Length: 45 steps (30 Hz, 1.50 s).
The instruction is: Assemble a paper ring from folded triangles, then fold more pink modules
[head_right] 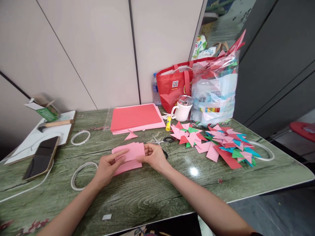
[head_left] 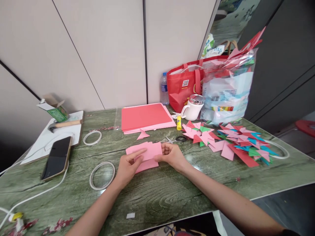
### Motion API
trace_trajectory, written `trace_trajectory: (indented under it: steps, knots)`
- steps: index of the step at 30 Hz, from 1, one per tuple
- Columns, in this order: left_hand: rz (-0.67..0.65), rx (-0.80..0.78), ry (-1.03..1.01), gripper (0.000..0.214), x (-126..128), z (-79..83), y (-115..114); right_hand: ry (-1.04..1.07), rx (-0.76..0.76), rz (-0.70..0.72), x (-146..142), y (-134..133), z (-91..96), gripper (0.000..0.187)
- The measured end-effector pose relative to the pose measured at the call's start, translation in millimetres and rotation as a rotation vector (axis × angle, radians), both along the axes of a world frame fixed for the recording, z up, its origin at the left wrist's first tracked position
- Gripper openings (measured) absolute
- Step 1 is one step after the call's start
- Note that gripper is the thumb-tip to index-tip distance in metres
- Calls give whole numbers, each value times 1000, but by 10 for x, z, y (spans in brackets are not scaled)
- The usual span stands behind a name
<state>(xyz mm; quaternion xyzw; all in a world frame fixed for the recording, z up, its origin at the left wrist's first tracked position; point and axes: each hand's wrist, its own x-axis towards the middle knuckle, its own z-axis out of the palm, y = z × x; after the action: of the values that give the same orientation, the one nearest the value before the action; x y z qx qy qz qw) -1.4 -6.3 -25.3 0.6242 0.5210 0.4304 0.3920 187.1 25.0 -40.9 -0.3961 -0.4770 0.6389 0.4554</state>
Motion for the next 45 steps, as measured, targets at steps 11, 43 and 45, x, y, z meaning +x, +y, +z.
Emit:
trace_trajectory:
  steps: [11,43,45]
  knots:
    - [59,43,14,31,-68,-53,43,-6,-22,83,9,13,-7,39]
    - [123,-62,-294,57,-18,28,46,208,-107,229,4,-24,72,55]
    - [122,-31,-225,53,-30,16,45,214,-170,231,1,-17,67,53]
